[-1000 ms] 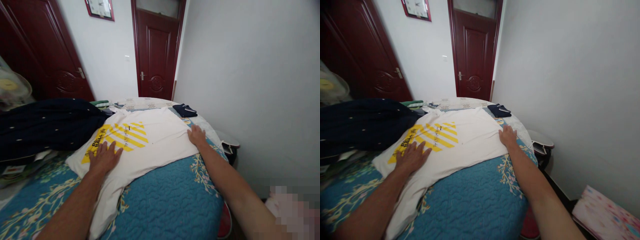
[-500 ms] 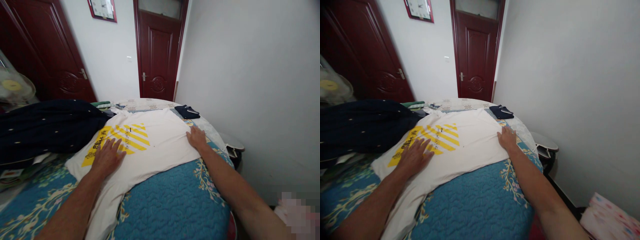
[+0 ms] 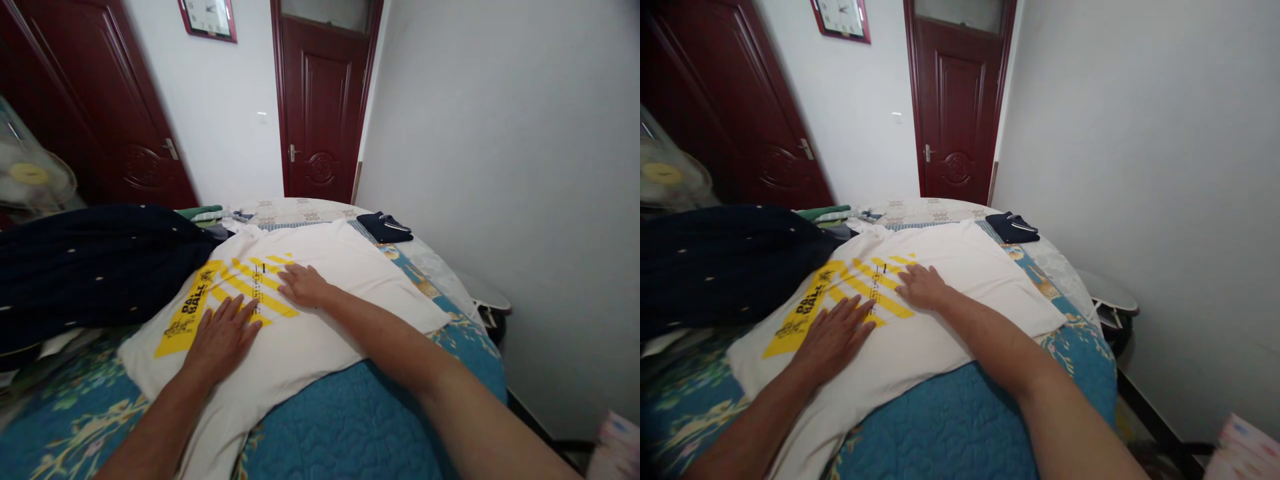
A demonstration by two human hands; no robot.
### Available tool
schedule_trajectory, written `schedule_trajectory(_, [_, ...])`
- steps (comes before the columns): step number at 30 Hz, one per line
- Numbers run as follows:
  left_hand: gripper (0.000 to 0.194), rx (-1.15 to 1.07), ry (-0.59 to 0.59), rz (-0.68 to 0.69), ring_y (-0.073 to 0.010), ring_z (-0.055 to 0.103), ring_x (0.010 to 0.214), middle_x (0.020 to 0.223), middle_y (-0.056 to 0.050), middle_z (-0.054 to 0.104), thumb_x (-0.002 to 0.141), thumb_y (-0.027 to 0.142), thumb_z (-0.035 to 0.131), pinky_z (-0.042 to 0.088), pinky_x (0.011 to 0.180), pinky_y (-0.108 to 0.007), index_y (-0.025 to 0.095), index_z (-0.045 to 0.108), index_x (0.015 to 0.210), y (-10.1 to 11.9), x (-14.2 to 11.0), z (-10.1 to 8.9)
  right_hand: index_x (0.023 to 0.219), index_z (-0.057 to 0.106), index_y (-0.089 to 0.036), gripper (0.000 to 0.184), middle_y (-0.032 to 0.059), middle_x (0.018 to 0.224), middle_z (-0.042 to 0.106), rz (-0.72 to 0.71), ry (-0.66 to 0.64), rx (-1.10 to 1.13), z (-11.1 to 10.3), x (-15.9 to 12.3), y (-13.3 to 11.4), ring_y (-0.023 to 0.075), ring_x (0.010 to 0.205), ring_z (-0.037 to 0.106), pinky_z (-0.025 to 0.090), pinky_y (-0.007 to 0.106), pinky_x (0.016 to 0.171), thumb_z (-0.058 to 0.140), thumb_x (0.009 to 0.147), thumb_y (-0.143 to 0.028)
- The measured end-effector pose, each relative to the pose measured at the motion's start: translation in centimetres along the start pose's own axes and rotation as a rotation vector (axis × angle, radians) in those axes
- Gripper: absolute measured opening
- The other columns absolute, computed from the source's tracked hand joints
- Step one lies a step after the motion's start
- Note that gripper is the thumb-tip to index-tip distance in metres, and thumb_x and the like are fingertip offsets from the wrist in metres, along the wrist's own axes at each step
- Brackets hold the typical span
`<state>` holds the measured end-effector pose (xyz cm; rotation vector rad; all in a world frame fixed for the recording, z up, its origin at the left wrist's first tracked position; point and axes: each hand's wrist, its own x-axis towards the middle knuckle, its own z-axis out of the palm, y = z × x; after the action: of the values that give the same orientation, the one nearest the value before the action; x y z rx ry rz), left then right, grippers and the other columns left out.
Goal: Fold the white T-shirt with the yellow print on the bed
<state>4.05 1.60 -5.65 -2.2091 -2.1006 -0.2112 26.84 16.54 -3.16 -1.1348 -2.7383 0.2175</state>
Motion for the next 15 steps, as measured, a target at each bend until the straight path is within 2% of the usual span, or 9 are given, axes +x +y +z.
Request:
schedule_trajectory(3, [0.063, -0.003, 0.016, 0.009, -0.0371, 0.034, 0.16, 0.172, -0.01, 0.042, 0.107, 0.053, 0.035, 0.027, 0.127, -0.064, 0.028, 0.052, 0.163, -0.2, -0.1, 0.3, 0.167, 0.041, -0.029, 0.067, 0.0074, 0.177, 0.031, 0.069, 0.006, -0.005, 1.0, 1.9, 2.4, 0.0314, 0.164, 0.025, 0.022, 0.062, 0.13, 0.029, 0.109, -0.062])
schedule_trajectory(6, [0.062, -0.003, 0.026, 0.014, -0.0361, 0.034, 0.161, 0.172, -0.009, 0.042, 0.107, 0.053, 0.036, 0.027, 0.127, -0.063, 0.029, 0.052, 0.162, -0.5, -0.2, 0.5, 0.168, 0.039, -0.027, 0.071, 0.0088, 0.178, 0.029, 0.207, 0.034, -0.043, 1.0, 2.3, 6.7, 0.0316, 0.164, 0.023, 0.02, 0.059, 0.131, 0.028, 0.109, -0.064])
schedule_trajectory(11, [0.062, 0.004, 0.021, 0.013, -0.0355, 0.032, 0.161, 0.172, -0.008, 0.042, 0.107, 0.053, 0.036, 0.025, 0.128, -0.062, 0.03, 0.052, 0.162, -0.8, -0.1, 0.9, 0.169, 0.037, -0.022, 0.072, 0.0115, 0.178, 0.026, 0.49, 0.062, -0.108, -0.8, 0.6, 15.5, 0.0323, 0.165, 0.021, 0.019, 0.058, 0.131, 0.025, 0.109, -0.061])
schedule_trajectory(15, [0.063, -0.007, 0.01, -0.01, -0.0347, 0.033, 0.161, 0.171, -0.006, 0.044, 0.103, 0.055, 0.039, 0.025, 0.128, -0.061, 0.033, 0.055, 0.16, -1.0, 0.1, 1.1, 0.165, 0.04, -0.014, 0.07, 0.0169, 0.176, 0.03, 0.622, 0.101, -0.143, -2.2, -1.6, 21.2, 0.034, 0.163, 0.026, 0.022, 0.058, 0.13, 0.028, 0.11, -0.055])
